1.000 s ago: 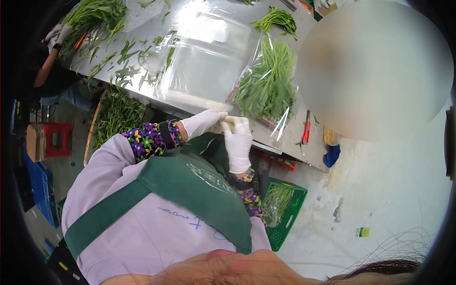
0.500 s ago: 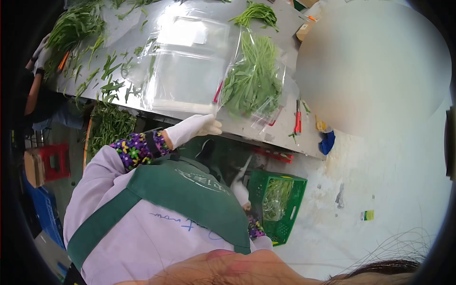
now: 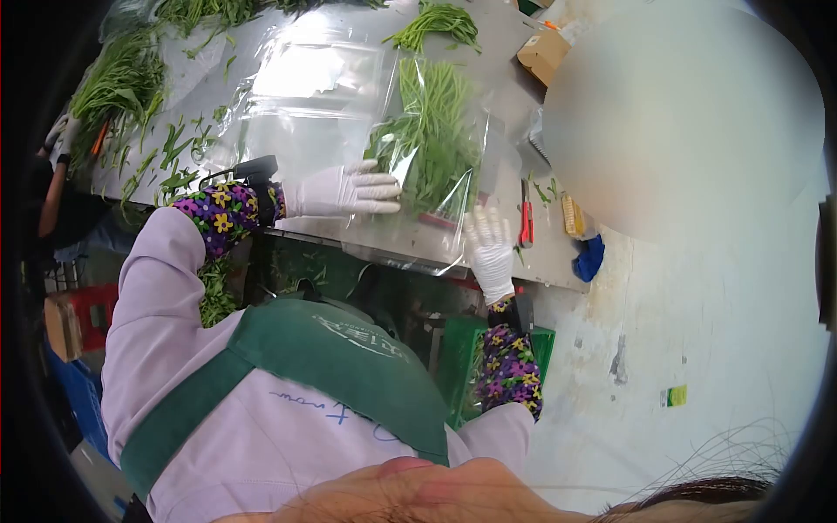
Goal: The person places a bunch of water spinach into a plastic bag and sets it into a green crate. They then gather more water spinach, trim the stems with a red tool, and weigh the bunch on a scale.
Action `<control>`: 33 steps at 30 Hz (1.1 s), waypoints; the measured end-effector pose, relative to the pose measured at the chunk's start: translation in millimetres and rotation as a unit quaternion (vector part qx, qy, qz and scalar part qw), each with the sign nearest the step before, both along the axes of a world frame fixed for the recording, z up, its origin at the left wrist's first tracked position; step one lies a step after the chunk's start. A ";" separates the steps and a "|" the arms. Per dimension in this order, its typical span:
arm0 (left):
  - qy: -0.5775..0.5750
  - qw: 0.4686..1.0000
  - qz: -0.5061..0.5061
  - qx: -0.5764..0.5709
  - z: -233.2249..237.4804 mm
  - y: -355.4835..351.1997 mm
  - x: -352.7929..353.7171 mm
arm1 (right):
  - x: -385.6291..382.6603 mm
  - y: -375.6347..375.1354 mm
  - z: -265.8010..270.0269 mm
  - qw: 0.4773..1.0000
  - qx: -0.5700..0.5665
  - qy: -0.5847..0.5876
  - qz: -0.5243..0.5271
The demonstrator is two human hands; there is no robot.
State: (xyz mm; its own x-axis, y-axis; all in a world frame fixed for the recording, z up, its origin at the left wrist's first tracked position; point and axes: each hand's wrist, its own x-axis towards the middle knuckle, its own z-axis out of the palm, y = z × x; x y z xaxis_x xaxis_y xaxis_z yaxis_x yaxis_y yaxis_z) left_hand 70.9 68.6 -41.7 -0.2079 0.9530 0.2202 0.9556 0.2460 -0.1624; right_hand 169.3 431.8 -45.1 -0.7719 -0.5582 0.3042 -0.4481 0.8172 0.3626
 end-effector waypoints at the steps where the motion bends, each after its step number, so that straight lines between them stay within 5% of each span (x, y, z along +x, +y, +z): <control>1: 0.009 0.999 -0.043 0.017 -10.9 -0.3 -2.2 | -6.4 1.2 -2.7 1.000 -0.003 0.000 0.006; 3: 0.074 0.997 -0.030 -0.012 -16.4 -7.3 -4.0 | -16.9 6.4 -6.8 0.987 -0.039 -0.104 0.118; 4: -0.039 0.999 -0.028 -0.023 -12.1 -11.2 -2.2 | -20.9 10.2 -8.0 0.986 -0.040 -0.104 0.127; 6: -0.198 0.980 0.001 -0.037 -4.4 -18.1 1.5 | -25.3 17.6 -9.6 0.940 -0.225 -0.240 0.092; 8: -0.309 0.949 0.069 -0.001 -6.4 -19.0 3.7 | -29.6 20.6 -12.9 0.837 -0.425 -0.341 0.048; 9: -0.412 0.901 0.128 0.035 -7.5 -19.0 6.0 | -36.9 21.9 -15.2 0.836 -0.424 -0.345 0.055; 10: -0.471 0.852 0.163 0.158 -16.8 -14.2 11.8 | -44.2 23.9 -18.0 0.740 -0.536 -0.408 0.007; 11: -0.470 0.852 0.169 0.159 -19.5 -13.5 6.9 | -51.2 24.9 -20.5 0.623 -0.631 -0.460 -0.041; 13: -0.674 0.658 0.210 0.263 -13.2 -8.1 -3.9 | -64.7 24.5 -23.4 0.609 -0.647 -0.451 -0.083; 18: -0.635 0.583 0.384 0.331 -14.6 19.7 -13.1 | -87.2 10.7 -18.7 0.585 -0.676 -0.396 -0.208; 20: -0.609 0.411 0.514 0.443 -25.8 32.1 -15.1 | -92.9 12.6 -34.2 0.556 -0.698 -0.396 -0.216; 21: -0.606 0.409 0.516 0.446 -14.0 45.2 -8.9 | -94.1 12.5 -33.0 0.556 -0.697 -0.399 -0.213; 23: -0.096 0.544 0.491 0.673 18.4 76.6 16.9 | -94.5 10.7 -25.6 0.567 -0.683 -0.400 -0.229; 25: -0.215 0.864 0.285 0.356 25.4 81.6 34.1 | -94.4 9.6 -23.0 0.559 -0.689 -0.402 -0.228; 27: -0.061 0.963 0.185 0.188 49.5 112.5 35.8 | -95.3 11.0 -23.0 0.555 -0.688 -0.410 -0.224; 30: -0.189 0.868 0.430 0.162 15.0 101.3 -15.5 | -96.0 15.4 -18.3 0.548 -0.694 -0.409 -0.225; 33: -0.236 0.799 0.510 0.214 -30.1 76.8 -26.6 | -89.3 19.7 5.9 0.536 -0.641 -0.470 -0.286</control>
State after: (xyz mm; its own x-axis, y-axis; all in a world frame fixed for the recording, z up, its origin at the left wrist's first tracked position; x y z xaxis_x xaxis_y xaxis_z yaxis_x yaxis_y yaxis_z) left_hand 44.3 145.3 -71.7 -0.9845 0.0942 0.1477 0.1531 0.8722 0.4645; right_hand 80.0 451.4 -39.2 -0.8540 0.0538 -0.5174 0.5151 0.2269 -0.8265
